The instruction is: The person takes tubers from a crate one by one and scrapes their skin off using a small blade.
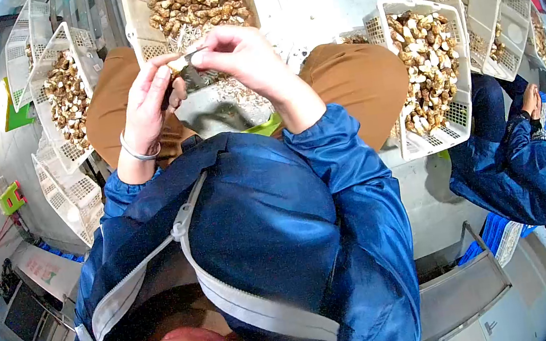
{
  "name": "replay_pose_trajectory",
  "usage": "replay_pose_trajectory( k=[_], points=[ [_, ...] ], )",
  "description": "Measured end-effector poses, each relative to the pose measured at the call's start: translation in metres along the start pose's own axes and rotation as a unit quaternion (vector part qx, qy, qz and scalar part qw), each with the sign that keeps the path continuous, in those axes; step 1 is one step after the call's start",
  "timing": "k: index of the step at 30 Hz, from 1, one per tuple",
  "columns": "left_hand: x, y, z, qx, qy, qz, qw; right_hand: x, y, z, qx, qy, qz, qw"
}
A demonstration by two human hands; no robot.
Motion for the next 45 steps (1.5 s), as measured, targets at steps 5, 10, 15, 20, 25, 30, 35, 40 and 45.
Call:
replay_pose_trajectory(
  k=[5,10,15,20,25,30,35,40,45],
  points=[
    [-0.002,0.000,0.004,-0.032,-0.052,0.029,0.998,-0.010,-0.001,-0.002,0.000,-0.067,0.000,0.998],
    [-0.003,0.001,-0.002,-0.019,-0.103,-0.007,0.994,-0.005,0.002,0.001,-0.024,0.017,-0.014,0.999],
    [0.008,0.000,-0.004,-0.049,0.009,0.053,0.997,-0.005,0.002,0.001,-0.019,-0.013,-0.001,1.000],
    [0.017,0.000,0.004,-0.055,-0.005,0.052,0.997,-0.006,-0.001,-0.001,-0.008,0.075,0.030,0.997],
    [0.030,0.009,0.009,0.011,0.112,0.137,0.984,-0.025,0.001,0.003,0.018,-0.044,-0.058,0.997],
    [0.016,0.043,0.101,-0.107,0.311,0.035,0.944,-0.041,-0.002,0.018,-0.022,0.097,-0.059,0.993],
    [0.005,0.081,0.295,-0.291,0.421,-0.171,0.842,-0.066,-0.010,0.009,0.035,0.406,0.018,0.913],
    [0.079,-0.097,0.202,-0.194,0.254,0.033,0.947,-0.080,-0.019,0.021,0.055,0.491,-0.083,0.865],
    [0.246,-0.245,0.238,-0.207,-0.438,0.219,0.847,-0.090,-0.020,0.046,0.009,0.449,-0.145,0.882]
  ],
)
Point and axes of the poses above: each hand's wrist, its own y-axis away from the middle knuckle, its own z-axis out of the back of the hand, x = y × z, the point moved 8 cm from there along -y, towards the middle knuckle, and after that the axes turned 10 degrees about x, right-handed, at the moved point
